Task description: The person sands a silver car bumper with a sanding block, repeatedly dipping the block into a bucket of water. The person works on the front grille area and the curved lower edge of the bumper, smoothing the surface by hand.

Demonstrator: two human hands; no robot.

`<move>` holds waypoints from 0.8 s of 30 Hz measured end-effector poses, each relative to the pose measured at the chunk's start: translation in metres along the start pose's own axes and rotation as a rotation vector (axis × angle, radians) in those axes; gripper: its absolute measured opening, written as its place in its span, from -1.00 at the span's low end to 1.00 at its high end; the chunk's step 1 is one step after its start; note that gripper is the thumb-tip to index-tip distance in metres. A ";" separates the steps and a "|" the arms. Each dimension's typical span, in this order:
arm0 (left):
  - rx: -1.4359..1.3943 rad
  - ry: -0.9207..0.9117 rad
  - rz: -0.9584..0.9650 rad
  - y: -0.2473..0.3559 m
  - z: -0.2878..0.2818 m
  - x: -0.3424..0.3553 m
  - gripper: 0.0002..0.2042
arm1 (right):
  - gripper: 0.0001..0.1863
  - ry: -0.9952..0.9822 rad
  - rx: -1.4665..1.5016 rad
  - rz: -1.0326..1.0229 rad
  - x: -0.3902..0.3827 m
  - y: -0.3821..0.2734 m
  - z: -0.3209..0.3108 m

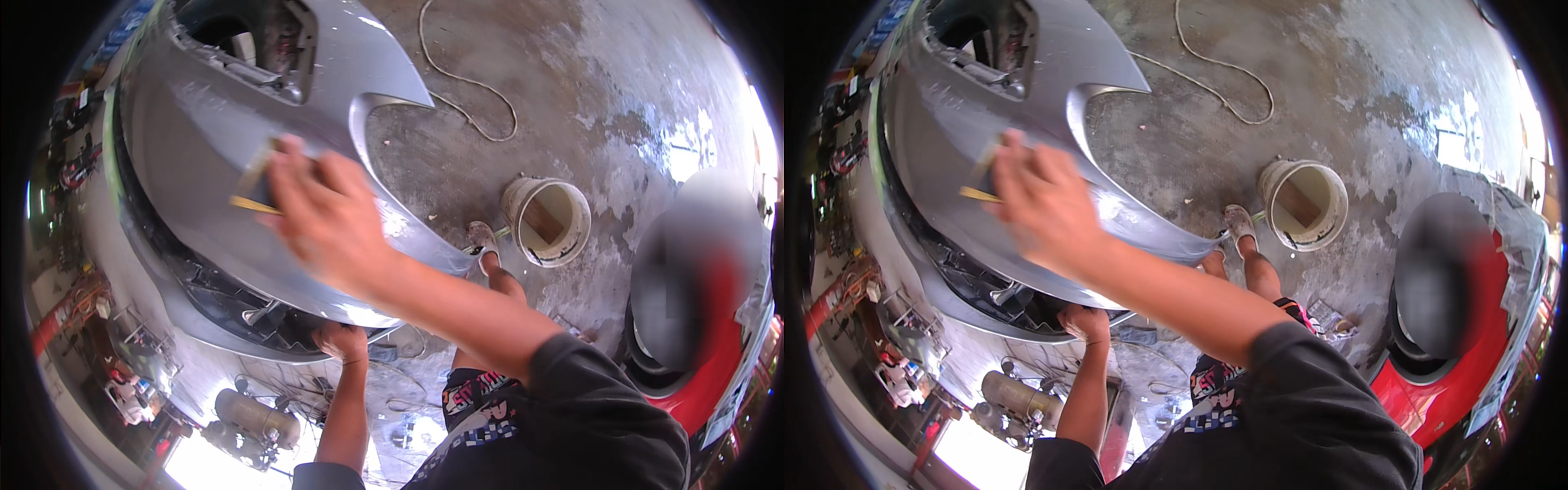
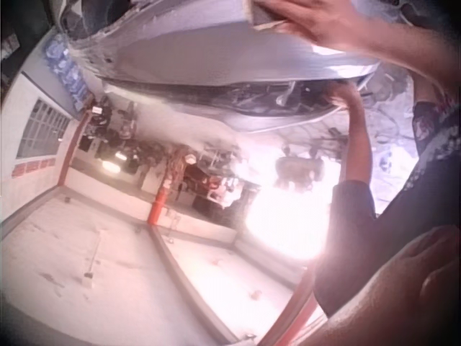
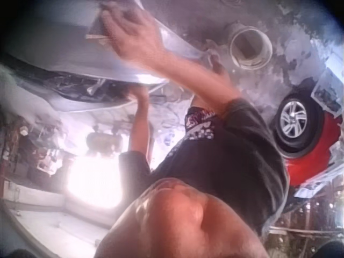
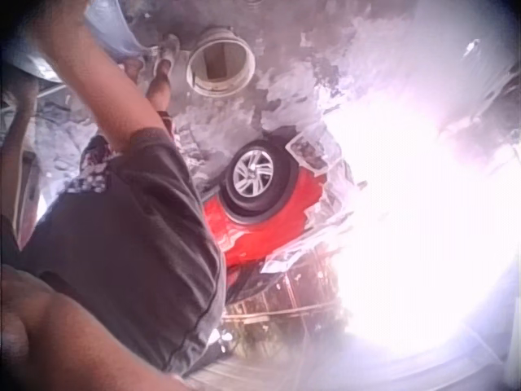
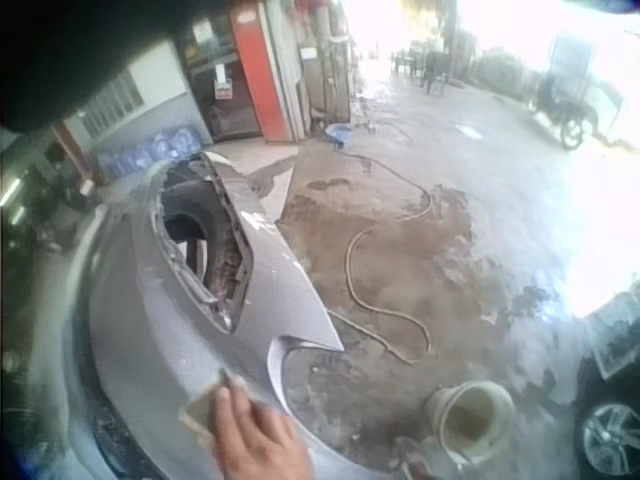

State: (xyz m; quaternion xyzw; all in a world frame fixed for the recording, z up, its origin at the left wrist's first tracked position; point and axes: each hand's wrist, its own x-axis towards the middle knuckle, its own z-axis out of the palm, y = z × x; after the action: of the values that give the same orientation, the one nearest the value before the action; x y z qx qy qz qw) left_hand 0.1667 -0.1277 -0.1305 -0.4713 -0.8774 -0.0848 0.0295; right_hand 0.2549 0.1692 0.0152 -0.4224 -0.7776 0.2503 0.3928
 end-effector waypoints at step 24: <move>-0.018 -0.046 -0.001 -0.004 -0.005 -0.001 -0.64 | -0.33 -0.068 -0.001 -0.198 -0.133 0.095 -0.049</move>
State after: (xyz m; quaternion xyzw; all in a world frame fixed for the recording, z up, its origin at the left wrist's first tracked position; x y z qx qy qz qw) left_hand 0.1640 -0.1311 -0.1263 -0.4728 -0.8774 -0.0818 0.0048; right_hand 0.3833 0.1081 -0.0785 -0.3347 -0.8287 0.2241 0.3887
